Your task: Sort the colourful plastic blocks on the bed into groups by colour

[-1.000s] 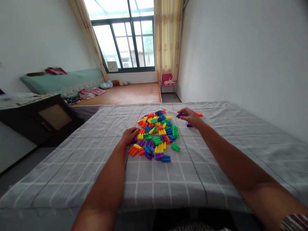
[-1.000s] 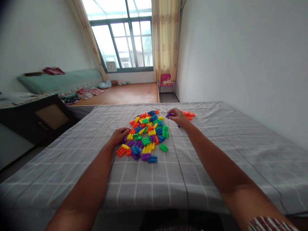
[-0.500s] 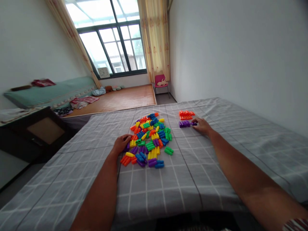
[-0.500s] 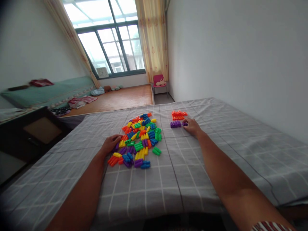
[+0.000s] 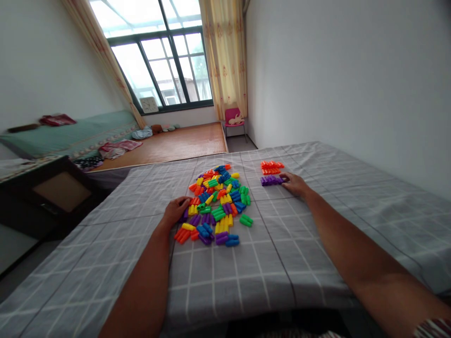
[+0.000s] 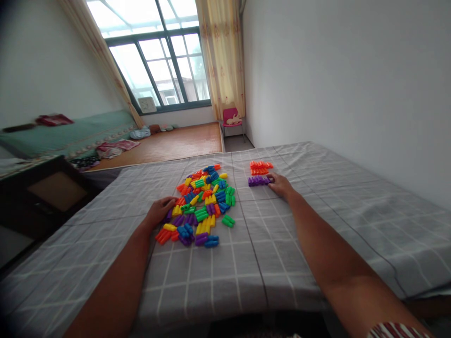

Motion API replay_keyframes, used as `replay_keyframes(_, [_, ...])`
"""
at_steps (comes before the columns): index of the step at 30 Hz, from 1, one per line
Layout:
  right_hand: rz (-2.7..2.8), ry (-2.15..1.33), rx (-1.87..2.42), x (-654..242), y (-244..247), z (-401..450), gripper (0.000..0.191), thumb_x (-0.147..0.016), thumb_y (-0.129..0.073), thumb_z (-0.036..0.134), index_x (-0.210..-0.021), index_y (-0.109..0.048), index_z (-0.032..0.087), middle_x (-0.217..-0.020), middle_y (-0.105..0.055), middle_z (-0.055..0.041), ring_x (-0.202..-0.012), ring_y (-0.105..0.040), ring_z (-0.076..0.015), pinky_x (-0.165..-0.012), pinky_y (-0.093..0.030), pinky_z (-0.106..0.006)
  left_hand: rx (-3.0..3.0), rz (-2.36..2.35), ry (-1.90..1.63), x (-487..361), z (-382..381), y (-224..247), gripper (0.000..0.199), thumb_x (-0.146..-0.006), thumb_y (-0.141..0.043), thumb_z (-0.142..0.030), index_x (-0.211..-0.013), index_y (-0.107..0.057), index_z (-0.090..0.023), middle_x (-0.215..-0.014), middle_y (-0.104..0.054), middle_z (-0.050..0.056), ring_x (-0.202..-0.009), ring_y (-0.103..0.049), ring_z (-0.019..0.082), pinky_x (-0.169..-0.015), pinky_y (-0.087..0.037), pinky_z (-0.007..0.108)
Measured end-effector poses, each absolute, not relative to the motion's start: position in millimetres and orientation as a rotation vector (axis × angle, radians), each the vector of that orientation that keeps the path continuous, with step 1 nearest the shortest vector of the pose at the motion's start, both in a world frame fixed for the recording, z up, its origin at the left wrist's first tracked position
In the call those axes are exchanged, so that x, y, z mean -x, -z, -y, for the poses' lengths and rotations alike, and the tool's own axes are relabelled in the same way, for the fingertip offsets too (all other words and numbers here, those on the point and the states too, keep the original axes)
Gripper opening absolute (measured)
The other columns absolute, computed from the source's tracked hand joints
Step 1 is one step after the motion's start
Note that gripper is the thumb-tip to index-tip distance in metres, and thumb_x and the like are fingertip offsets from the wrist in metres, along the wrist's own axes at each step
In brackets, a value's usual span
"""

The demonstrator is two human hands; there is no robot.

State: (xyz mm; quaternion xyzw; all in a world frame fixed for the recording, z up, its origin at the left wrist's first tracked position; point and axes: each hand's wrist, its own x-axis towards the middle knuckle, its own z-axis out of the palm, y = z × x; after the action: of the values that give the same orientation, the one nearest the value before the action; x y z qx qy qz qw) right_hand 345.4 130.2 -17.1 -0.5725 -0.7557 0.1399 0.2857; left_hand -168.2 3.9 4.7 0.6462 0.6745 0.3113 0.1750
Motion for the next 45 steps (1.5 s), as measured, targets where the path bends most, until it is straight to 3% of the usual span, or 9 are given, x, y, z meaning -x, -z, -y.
replay_keyframes(13, [2.010, -0.394, 1.494, -343.9, 20.1, -131.9, 0.053, -0.072, -0.052, 0.013, -0.124, -0.058, 0.017, -0.125, -0.065, -0.0103, -0.099, -0.067, -0.0212, -0.089, -0.051, -0.034, -1.837, -1.908, -0.886, 171.6, -6.3, 1.5, 0.053, -0.079, -0.049, -0.059, -0.101, -0.074, -0.017, -0.091, -0.076, 0.006, -0.082, -0.066, 0.022, -0.067, -0.048, 0.026])
replay_keyframes(18, [1.806, -0.081, 1.480, -337.8, 10.4, -128.2, 0.052, -0.076, -0.047, 0.014, -0.127, -0.054, 0.014, -0.123, -0.064, -0.0145, -0.096, -0.065, -0.0258, -0.089, -0.051, -0.042, -1.865, -1.896, -0.911, 174.3, -9.0, 7.7, 0.051, -0.081, -0.048, -0.055, -0.102, -0.074, -0.015, -0.089, -0.075, 0.006, -0.081, -0.066, 0.021, -0.069, -0.047, 0.027])
replay_keyframes(23, [1.879, 0.062, 1.183, -282.4, -14.7, -104.5, 0.038, -0.084, -0.045, 0.018, -0.120, -0.059, 0.016, -0.116, -0.066, -0.0134, -0.101, -0.061, -0.0266, -0.094, -0.047, -0.045, -1.890, -1.888, -0.918, 175.7, -11.6, 13.4, 0.049, -0.081, -0.048, -0.053, -0.100, -0.074, -0.016, -0.085, -0.075, 0.005, -0.077, -0.065, 0.020, -0.065, -0.046, 0.026])
replay_keyframes(27, [2.234, -0.202, 0.820, -204.8, -29.8, -66.7, 0.028, -0.088, -0.051, 0.022, -0.112, -0.065, 0.020, -0.105, -0.069, -0.0095, -0.092, -0.062, -0.0225, -0.090, -0.049, -0.041, -1.891, -1.897, -0.937, 175.0, -12.7, 15.3, 0.046, -0.081, -0.049, -0.051, -0.099, -0.075, -0.017, -0.086, -0.075, 0.005, -0.078, -0.065, 0.020, -0.066, -0.046, 0.026])
replay_keyframes(32, [2.707, -0.361, 0.392, -119.0, -42.6, -18.9, 0.027, -0.089, -0.056, 0.022, -0.115, -0.066, 0.021, -0.109, -0.069, -0.0078, -0.103, -0.060, -0.0218, -0.091, -0.046, -0.036, -1.826, -1.864, -0.996, 172.2, -10.5, 12.8, 0.043, -0.079, -0.052, -0.049, -0.095, -0.076, -0.016, -0.086, -0.075, 0.006, -0.079, -0.065, 0.020, -0.070, -0.047, 0.027])
replay_keyframes(40, [2.992, -0.030, 0.753, -71.2, -49.8, 5.2, 0.032, -0.082, -0.066, 0.038, -0.110, -0.069, 0.020, -0.103, -0.069, -0.0130, -0.112, -0.053, -0.0326, -0.085, -0.044, -0.042, -1.413, -1.593, -1.356, 173.7, -6.9, 11.5, 0.056, -0.070, -0.062, -0.057, -0.098, -0.072, -0.011, -0.096, -0.073, 0.009, -0.077, -0.063, 0.017, -0.070, -0.048, 0.028])
replay_keyframes(45, [2.841, -0.241, 0.661, -73.6, -42.7, -2.5, 0.035, -0.077, -0.072, 0.029, -0.111, -0.067, 0.022, -0.107, -0.069, -0.0095, -0.112, -0.055, -0.0293, -0.088, -0.045, -0.041, -1.506, -1.621, -1.267, 171.9, -6.3, 9.4, 0.052, -0.070, -0.063, -0.056, -0.095, -0.074, -0.012, -0.080, -0.072, 0.006, -0.071, -0.061, 0.017, -0.065, -0.045, 0.027])
